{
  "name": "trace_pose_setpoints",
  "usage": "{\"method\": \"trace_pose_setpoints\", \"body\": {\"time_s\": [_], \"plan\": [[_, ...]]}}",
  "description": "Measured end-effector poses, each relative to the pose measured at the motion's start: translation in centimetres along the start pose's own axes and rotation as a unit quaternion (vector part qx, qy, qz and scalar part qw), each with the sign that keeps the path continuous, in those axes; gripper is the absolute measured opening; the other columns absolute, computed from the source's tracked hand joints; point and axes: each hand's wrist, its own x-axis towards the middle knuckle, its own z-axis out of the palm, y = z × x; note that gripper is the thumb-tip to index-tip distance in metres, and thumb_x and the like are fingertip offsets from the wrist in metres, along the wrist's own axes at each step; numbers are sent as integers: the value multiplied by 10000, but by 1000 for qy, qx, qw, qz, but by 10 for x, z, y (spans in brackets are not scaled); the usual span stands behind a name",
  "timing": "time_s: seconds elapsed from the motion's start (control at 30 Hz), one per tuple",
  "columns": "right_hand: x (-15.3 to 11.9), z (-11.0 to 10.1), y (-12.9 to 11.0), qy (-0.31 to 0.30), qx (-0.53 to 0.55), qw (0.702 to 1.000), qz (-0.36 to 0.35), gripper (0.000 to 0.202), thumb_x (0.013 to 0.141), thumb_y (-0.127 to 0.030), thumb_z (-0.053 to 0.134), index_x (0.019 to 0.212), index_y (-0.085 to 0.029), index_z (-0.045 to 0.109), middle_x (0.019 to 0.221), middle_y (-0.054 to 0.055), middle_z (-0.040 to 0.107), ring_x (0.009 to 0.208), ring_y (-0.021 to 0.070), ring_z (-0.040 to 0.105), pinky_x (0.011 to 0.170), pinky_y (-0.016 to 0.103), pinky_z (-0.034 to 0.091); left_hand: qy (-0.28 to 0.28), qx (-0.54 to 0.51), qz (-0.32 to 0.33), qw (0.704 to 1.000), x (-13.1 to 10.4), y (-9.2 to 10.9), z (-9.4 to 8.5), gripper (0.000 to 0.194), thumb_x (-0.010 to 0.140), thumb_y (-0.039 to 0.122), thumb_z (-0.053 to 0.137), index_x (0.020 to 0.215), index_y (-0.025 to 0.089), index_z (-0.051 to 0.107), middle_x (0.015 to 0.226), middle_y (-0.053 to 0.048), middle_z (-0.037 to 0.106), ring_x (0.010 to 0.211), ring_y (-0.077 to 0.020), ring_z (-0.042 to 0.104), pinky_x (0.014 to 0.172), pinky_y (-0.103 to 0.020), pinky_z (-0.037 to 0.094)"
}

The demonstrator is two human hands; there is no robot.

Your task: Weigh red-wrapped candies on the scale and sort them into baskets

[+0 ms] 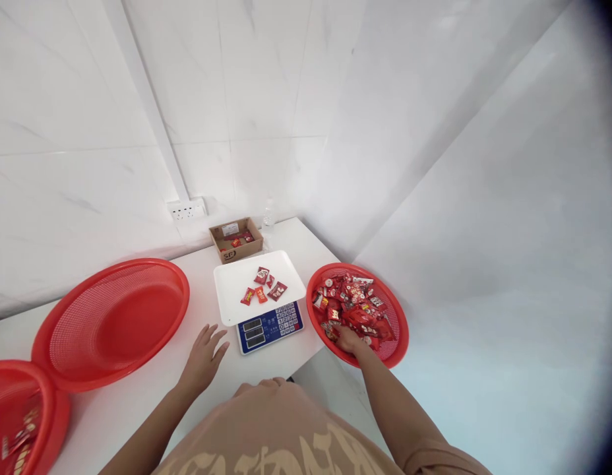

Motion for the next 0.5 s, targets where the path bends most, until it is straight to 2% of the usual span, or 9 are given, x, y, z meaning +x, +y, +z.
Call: {"method": "trace_pose_setpoints", "body": {"time_s": [0.17, 0.3, 0.37, 0.47, 0.5], "plan": [[1, 3, -14, -29, 41, 999, 6, 374, 789, -397, 555, 1050, -138, 622, 995, 109, 670, 906, 223, 602, 801, 314, 432, -7, -2, -12, 1000, -2, -1, -2, 464, 870, 479, 350, 1150, 211, 606, 1321, -93, 522, 1321, -302, 337, 1043, -503, 350], [-3, 0, -22, -47, 85, 995, 35, 517, 838, -542, 415, 1045, -113, 618, 1068, 162, 636, 966, 232, 597, 836, 318, 425, 12, -5, -5, 1000, -3, -3, -1, 440, 869, 473, 361, 1140, 231, 608, 1313, -81, 530, 1304, -297, 366, 1031, -506, 364], [-6, -4, -23, -73, 122, 989, 39, 497, 817, -541, 455, 1046, -131, 618, 1079, 150, 635, 971, 224, 595, 838, 312, 427, 19, -6, -3, 1000, -3, -3, 0, 422, 868, 467, 368, 1135, 243, 608, 1307, -72, 536, 1297, -293, 378, 1021, -506, 375], [-10, -6, -20, -117, 151, 981, 27, 373, 755, -428, 576, 1029, -180, 623, 1028, 99, 661, 890, 201, 615, 779, 301, 454, 13, -9, -8, 1000, -4, -2, 0, 420, 868, 463, 369, 1137, 245, 608, 1311, -69, 532, 1300, -290, 372, 1024, -498, 375], [-10, -5, -20, -112, 148, 982, 25, 347, 733, -389, 599, 1018, -192, 628, 996, 81, 671, 850, 193, 622, 751, 296, 462, 11, -11, -9, 1000, -4, -2, 1, 422, 869, 463, 368, 1138, 243, 608, 1313, -70, 531, 1303, -289, 368, 1026, -497, 372]]}}
